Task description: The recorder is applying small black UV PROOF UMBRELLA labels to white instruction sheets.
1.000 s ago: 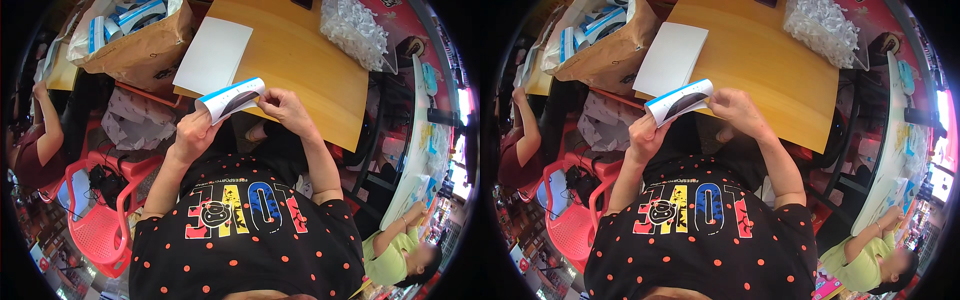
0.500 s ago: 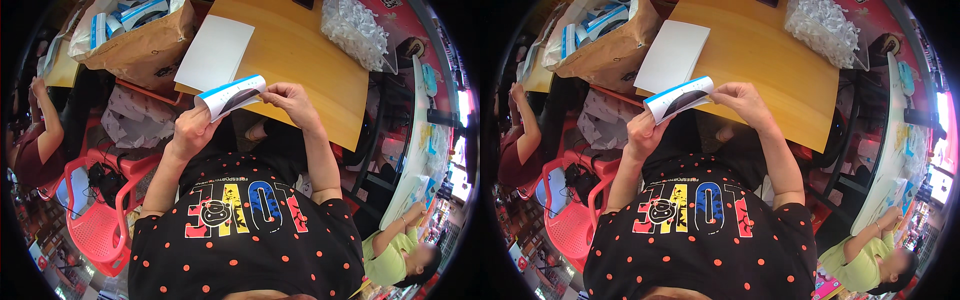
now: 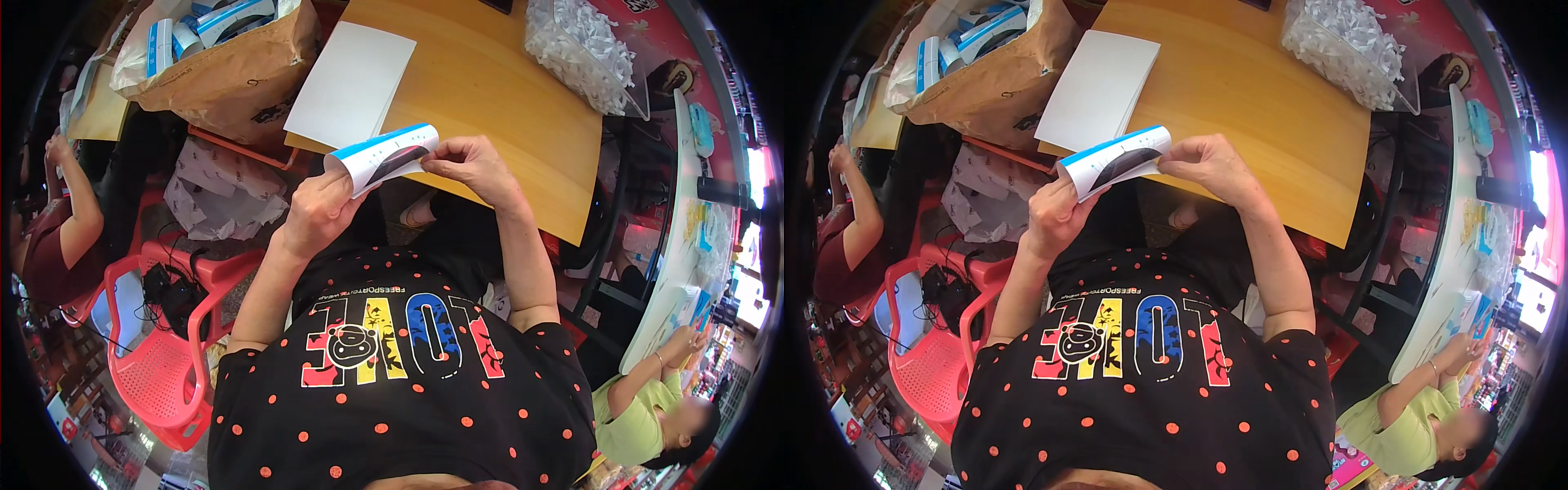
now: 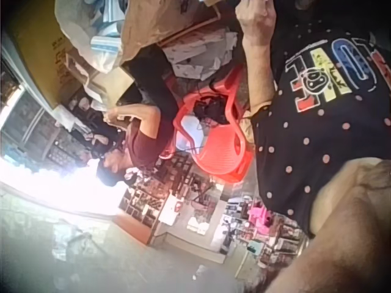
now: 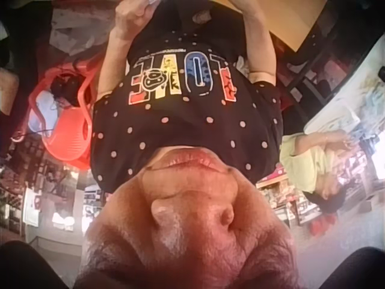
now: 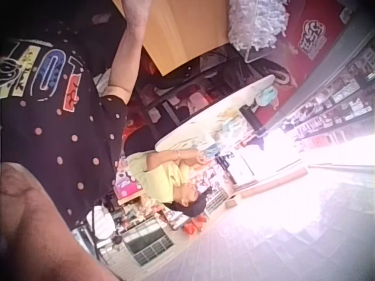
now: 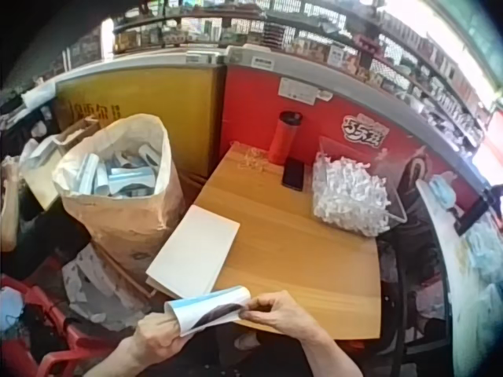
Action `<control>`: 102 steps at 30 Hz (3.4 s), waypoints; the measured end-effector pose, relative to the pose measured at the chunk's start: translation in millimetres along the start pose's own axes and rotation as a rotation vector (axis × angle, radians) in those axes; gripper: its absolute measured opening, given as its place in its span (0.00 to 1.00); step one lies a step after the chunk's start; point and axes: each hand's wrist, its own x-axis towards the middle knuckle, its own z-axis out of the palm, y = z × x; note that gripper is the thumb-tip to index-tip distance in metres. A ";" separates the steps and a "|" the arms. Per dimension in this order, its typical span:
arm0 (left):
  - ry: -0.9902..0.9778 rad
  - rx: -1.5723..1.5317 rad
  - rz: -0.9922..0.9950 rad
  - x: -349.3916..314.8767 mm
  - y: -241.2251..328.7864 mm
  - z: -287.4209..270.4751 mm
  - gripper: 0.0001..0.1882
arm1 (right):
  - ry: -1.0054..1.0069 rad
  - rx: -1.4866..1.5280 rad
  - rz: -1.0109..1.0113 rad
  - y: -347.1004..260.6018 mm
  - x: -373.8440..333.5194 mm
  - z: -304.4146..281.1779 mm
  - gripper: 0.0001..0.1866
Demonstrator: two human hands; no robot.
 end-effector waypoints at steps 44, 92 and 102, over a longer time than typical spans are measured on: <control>-0.031 0.015 0.006 -7.6 -7.9 5.5 0.12 | 0.014 -0.026 0.057 16.9 4.2 15.8 0.12; 0.385 -1.236 -0.826 6.1 -11.3 3.7 0.11 | 0.536 -0.237 -0.867 -70.8 18.6 -44.6 0.06; 0.360 -1.186 -0.819 12.5 -7.2 13.5 0.12 | 0.531 -0.202 -0.539 -31.2 2.4 37.8 0.06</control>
